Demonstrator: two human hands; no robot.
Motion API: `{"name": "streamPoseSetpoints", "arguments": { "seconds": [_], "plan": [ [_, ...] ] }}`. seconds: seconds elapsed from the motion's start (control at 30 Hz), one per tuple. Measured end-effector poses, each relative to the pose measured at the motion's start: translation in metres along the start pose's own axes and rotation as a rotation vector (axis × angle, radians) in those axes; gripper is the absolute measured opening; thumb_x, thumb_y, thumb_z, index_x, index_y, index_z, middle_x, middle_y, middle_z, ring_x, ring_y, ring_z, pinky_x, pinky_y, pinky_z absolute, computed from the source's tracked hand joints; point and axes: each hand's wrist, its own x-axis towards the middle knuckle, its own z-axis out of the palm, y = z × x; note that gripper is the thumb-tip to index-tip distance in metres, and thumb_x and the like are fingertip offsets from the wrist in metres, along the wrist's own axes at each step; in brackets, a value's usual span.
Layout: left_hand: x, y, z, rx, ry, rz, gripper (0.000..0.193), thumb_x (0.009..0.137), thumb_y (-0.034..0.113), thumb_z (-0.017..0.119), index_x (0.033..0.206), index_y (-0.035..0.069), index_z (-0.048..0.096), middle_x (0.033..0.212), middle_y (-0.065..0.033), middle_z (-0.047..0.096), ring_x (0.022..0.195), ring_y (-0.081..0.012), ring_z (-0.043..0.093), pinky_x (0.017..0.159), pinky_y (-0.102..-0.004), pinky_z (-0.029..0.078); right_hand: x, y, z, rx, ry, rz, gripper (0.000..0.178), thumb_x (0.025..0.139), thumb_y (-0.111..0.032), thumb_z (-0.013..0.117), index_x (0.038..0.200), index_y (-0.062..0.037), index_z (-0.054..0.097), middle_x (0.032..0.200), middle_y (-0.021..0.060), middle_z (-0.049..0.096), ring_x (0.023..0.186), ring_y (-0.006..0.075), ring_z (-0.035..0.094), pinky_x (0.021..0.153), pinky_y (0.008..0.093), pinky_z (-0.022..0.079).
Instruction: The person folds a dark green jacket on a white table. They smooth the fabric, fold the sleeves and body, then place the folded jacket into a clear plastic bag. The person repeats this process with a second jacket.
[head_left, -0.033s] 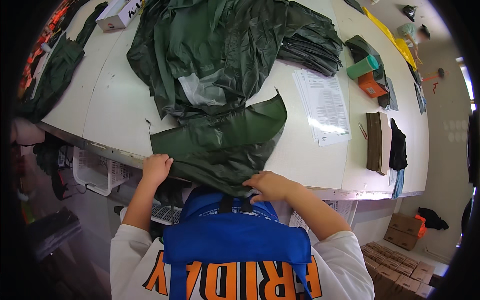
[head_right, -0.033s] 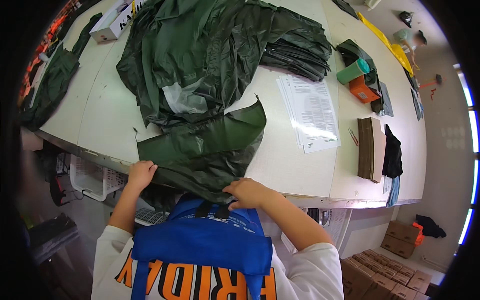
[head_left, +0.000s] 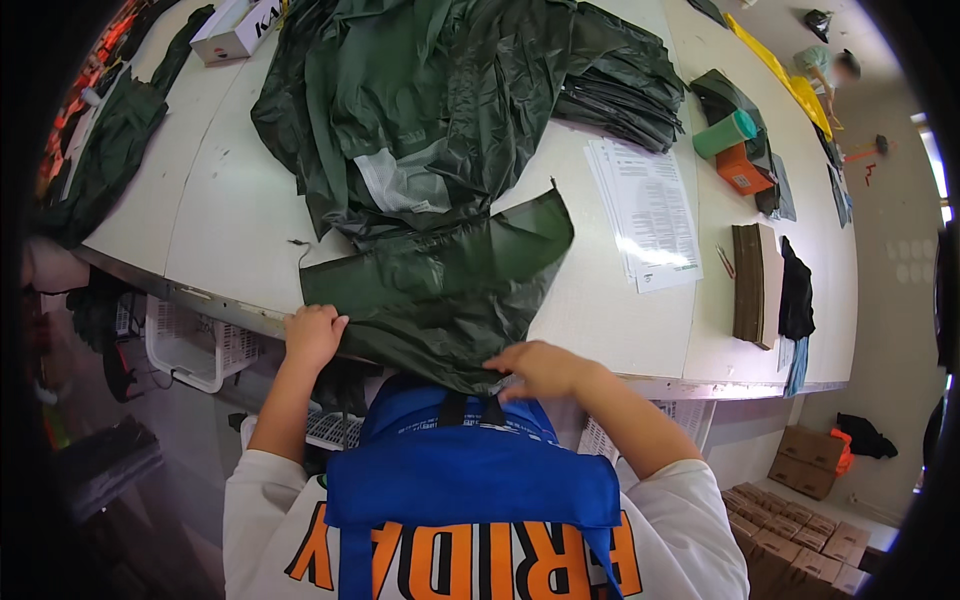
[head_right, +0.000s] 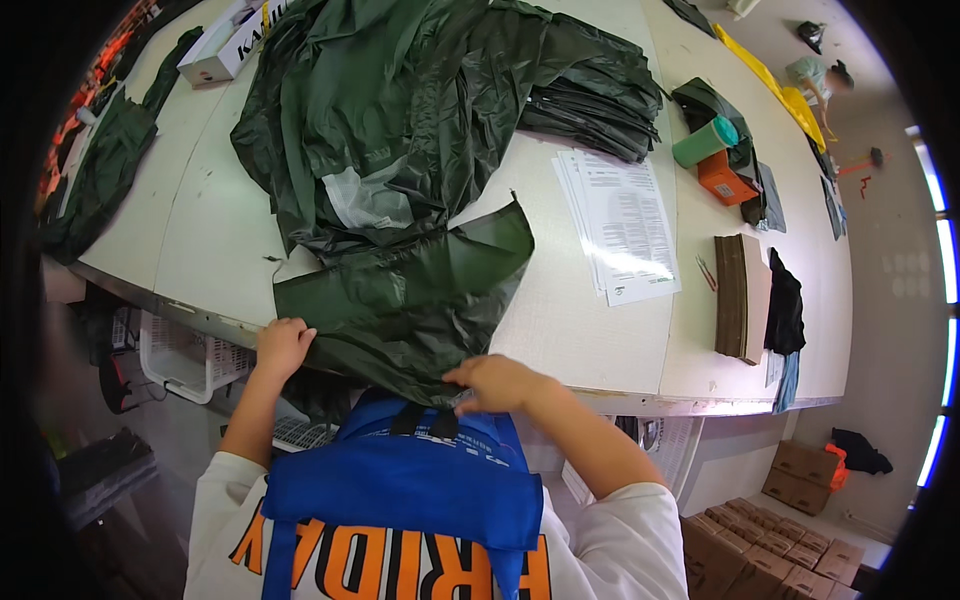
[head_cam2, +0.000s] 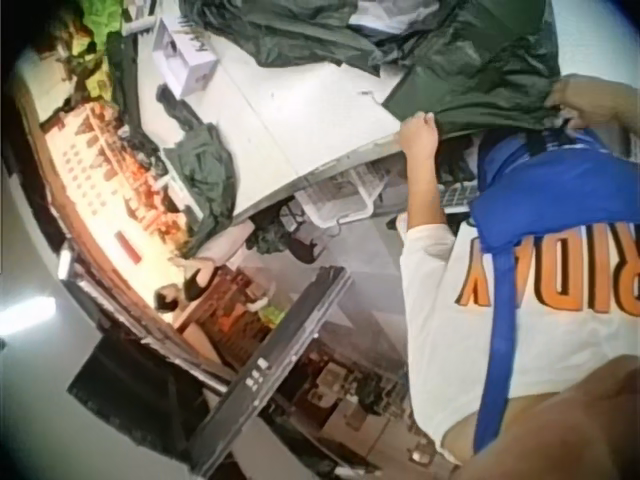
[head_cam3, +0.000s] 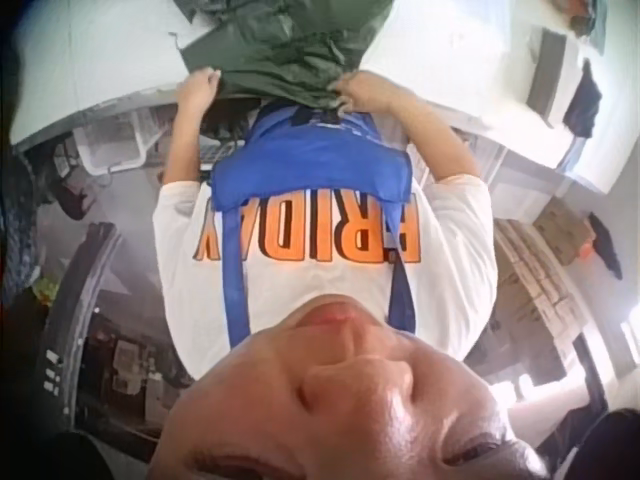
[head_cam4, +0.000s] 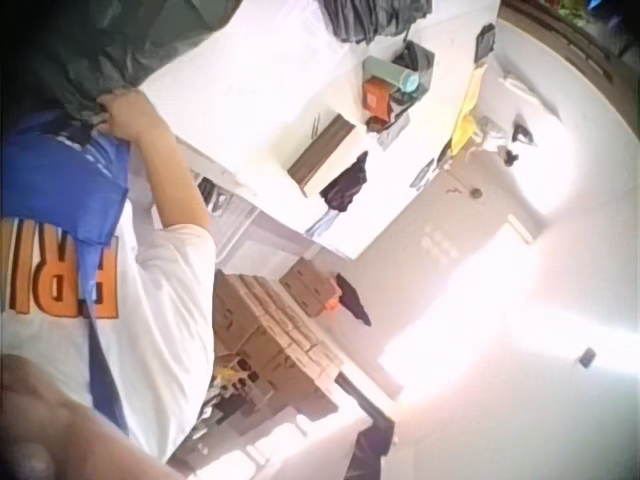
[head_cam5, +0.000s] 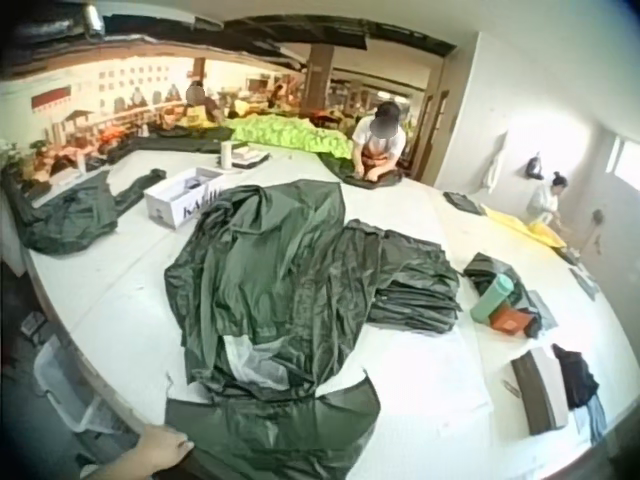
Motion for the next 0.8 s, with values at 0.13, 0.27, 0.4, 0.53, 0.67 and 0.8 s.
{"name": "streamPoseSetpoints", "arguments": {
  "seconds": [0.13,0.27,0.4,0.53,0.67,0.8],
  "plan": [
    [0.006,0.055,-0.028,-0.067,0.298,0.082,0.019,0.076,0.012,0.068,0.093,0.008,0.062,0.098,-0.0089,0.059,0.091,-0.03,0.057,0.079,-0.0439,0.044,-0.054,0.077,-0.096,0.607,0.564,0.206,0.03,0.09,-0.031,0.052,0.103,-0.0057,0.06,0.081,0.0033,0.054,0.074,0.0146,0.051,0.074,0.0304,0.041],
    [0.013,0.118,-0.022,-0.435,0.218,0.557,0.031,0.074,0.005,0.065,0.104,0.008,0.061,0.106,-0.0091,0.058,0.098,-0.0299,0.056,0.083,-0.0419,0.045,-0.268,0.122,-0.238,1.058,1.482,0.285,0.065,0.094,-0.065,0.031,0.061,-0.0125,0.048,0.048,-0.0046,0.029,0.042,0.0097,0.024,0.042,0.0256,0.02],
    [0.025,0.17,0.0,-0.512,0.182,0.682,0.039,0.076,0.004,0.065,0.115,0.006,0.06,0.119,-0.0109,0.056,0.111,-0.0302,0.054,0.094,-0.0414,0.044,-0.449,0.103,-0.243,1.214,2.132,0.324,0.083,0.08,-0.084,0.012,0.068,-0.0091,0.044,0.049,-0.0038,0.017,0.042,0.0112,0.015,0.041,0.0269,0.013],
    [0.037,0.187,0.012,-0.349,0.074,0.627,0.054,0.078,0.02,0.07,0.128,0.008,0.053,0.138,-0.0137,0.045,0.127,-0.0332,0.043,0.105,-0.0449,0.034,-0.467,0.153,-0.219,0.944,2.124,0.777,0.061,0.094,-0.06,0.038,0.102,-0.0046,0.061,0.058,-0.0056,0.034,0.045,0.0081,0.029,0.042,0.0247,0.025],
    [0.04,0.177,0.036,-0.276,-0.01,0.613,0.058,0.083,0.037,0.064,0.137,0.021,0.048,0.149,-0.0117,0.032,0.138,-0.0343,0.027,0.113,-0.0511,0.02,-0.271,0.235,-0.169,0.249,1.48,0.683,0.033,0.089,-0.014,0.056,0.121,-0.0056,0.054,0.083,0.0026,0.055,0.067,0.0121,0.051,0.063,0.028,0.045],
    [0.037,0.168,0.04,-0.239,0.007,0.606,0.059,0.085,0.041,0.061,0.139,0.024,0.045,0.152,-0.0096,0.027,0.141,-0.0333,0.022,0.114,-0.0505,0.015,-0.019,0.132,-0.102,-0.536,0.76,0.2,0.06,0.081,0.001,0.061,0.137,-0.0143,0.043,0.145,0.0148,0.039,0.113,0.0311,0.057,0.092,0.0424,0.046]
  ]
}}
